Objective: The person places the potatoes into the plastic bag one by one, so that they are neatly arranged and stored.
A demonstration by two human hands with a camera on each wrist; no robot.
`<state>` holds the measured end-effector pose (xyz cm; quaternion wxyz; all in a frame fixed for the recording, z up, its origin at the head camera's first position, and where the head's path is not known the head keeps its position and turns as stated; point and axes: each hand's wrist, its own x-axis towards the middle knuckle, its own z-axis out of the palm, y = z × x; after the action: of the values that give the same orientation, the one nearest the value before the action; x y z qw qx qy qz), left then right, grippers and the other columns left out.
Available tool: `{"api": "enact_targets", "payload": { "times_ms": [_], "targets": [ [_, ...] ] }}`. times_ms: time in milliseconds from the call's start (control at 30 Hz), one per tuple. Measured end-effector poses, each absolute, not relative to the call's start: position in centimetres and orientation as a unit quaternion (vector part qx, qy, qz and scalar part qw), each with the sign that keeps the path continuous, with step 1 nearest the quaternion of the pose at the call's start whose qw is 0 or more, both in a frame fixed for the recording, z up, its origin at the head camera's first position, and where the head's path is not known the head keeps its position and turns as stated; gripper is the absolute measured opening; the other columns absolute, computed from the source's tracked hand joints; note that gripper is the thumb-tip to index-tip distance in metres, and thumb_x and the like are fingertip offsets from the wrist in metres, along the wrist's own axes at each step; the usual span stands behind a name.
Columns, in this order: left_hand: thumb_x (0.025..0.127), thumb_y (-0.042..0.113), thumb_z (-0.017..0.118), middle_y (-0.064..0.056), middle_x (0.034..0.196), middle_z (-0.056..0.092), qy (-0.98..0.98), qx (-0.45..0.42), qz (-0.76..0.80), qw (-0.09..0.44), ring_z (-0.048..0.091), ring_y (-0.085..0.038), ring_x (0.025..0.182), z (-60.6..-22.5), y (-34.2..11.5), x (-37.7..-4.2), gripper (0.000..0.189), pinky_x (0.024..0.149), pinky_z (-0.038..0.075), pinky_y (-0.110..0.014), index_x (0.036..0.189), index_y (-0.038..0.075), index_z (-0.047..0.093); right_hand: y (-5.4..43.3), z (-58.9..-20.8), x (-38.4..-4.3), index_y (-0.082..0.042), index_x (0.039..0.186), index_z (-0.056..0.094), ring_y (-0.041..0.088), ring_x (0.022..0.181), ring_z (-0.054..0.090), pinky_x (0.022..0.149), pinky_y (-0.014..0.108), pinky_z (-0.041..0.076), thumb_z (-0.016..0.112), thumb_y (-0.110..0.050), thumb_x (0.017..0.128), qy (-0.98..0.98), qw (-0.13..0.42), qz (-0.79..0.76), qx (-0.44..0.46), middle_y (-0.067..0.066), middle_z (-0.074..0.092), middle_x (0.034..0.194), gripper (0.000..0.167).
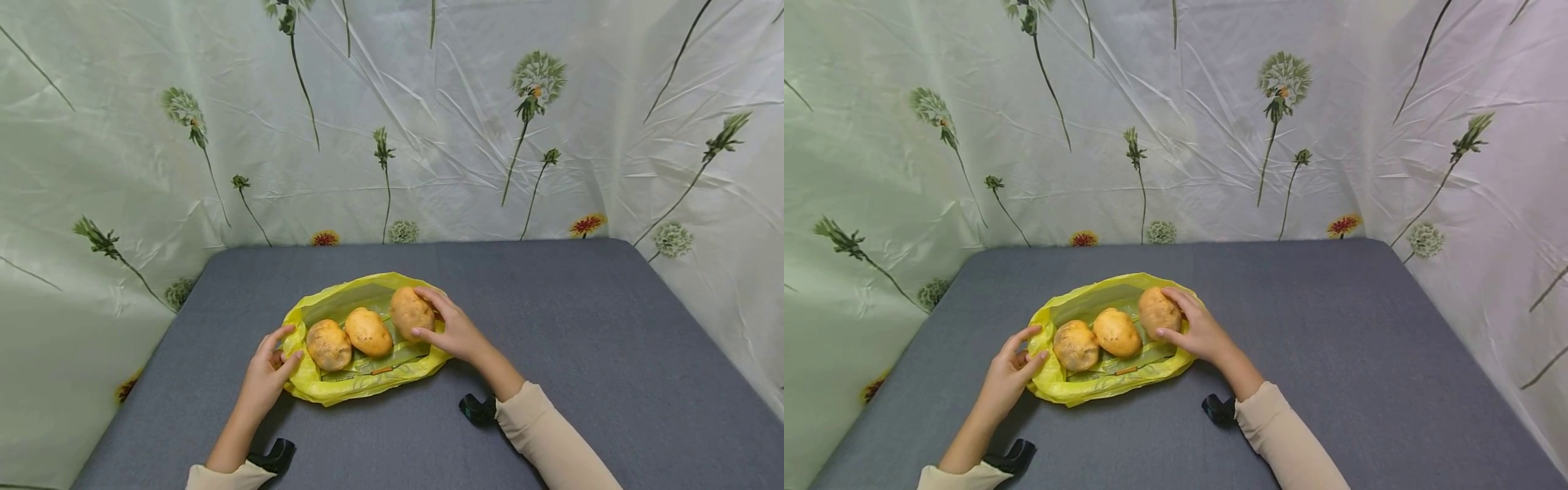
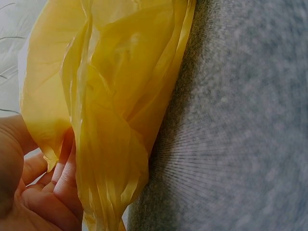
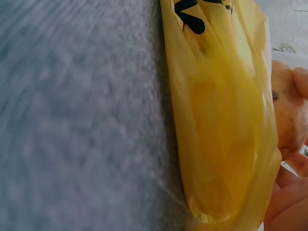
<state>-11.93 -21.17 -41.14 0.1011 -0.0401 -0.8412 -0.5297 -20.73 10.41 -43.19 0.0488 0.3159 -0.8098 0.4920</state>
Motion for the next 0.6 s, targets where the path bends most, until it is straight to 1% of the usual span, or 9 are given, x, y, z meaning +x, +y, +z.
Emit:
{"api": "enact_targets", "payload": {
  "times_ms": [133,333,433,467,600],
  "targets": [
    [0.083,-0.004,0.059,-0.013,0.098,0.04,-0.841,-0.039,-0.531,0.099,0.036,-0.004,0.055,-41.1,-21.2,-11.9,0.044,0.042,0.033,-0.02,0.124,-0.004,0.043,10.2,-43.6,-21.0,-0.002,0.132,0.038,0.026,0.117,0.041,0.091,0.035,0.039,0.072,-0.014,0.077,-0.812,0.046,0.48,0.329,0.014,0.038,0.133,0.065],
    [0.083,-0.004,0.059,-0.012,0.098,0.039,-0.842,-0.037,-0.529,0.098,0.038,-0.004,0.056,-41.1,-21.1,-11.9,0.044,0.042,0.034,-0.02,0.124,-0.004,0.043,9.9,-44.2,-21.3,-0.001,0.131,0.04,0.028,0.121,0.037,0.095,0.044,0.032,0.07,-0.025,0.079,-0.821,0.062,0.448,0.347,0.015,0.041,0.131,0.064],
    [0.083,-0.004,0.059,-0.013,0.1,0.04,-0.842,-0.038,-0.529,0.099,0.038,-0.004,0.057,-41.2,-21.1,-11.9,0.044,0.043,0.034,-0.02,0.124,-0.005,0.043,9.9,-44.4,-21.3,-0.001,0.131,0.04,0.028,0.12,0.037,0.095,0.045,0.032,0.067,-0.032,0.081,-0.817,0.072,0.451,0.353,0.014,0.041,0.13,0.064],
    [0.083,-0.004,0.059,-0.013,0.101,0.04,-0.842,-0.039,-0.529,0.1,0.038,-0.004,0.057,-41.2,-21.1,-11.9,0.044,0.043,0.034,-0.019,0.124,-0.005,0.043,9.9,-44.4,-21.3,-0.001,0.13,0.04,0.028,0.12,0.038,0.094,0.044,0.033,0.066,-0.033,0.082,-0.816,0.08,0.448,0.356,0.014,0.042,0.13,0.064],
    [0.083,-0.005,0.059,-0.013,0.101,0.04,-0.842,-0.039,-0.529,0.101,0.038,-0.004,0.056,-41.2,-21.1,-12.0,0.044,0.043,0.034,-0.019,0.124,-0.005,0.043,9.9,-44.5,-21.3,-0.002,0.131,0.04,0.028,0.119,0.038,0.094,0.045,0.034,0.064,-0.036,0.083,-0.815,0.079,0.452,0.354,0.014,0.042,0.13,0.064]
  ]
}}
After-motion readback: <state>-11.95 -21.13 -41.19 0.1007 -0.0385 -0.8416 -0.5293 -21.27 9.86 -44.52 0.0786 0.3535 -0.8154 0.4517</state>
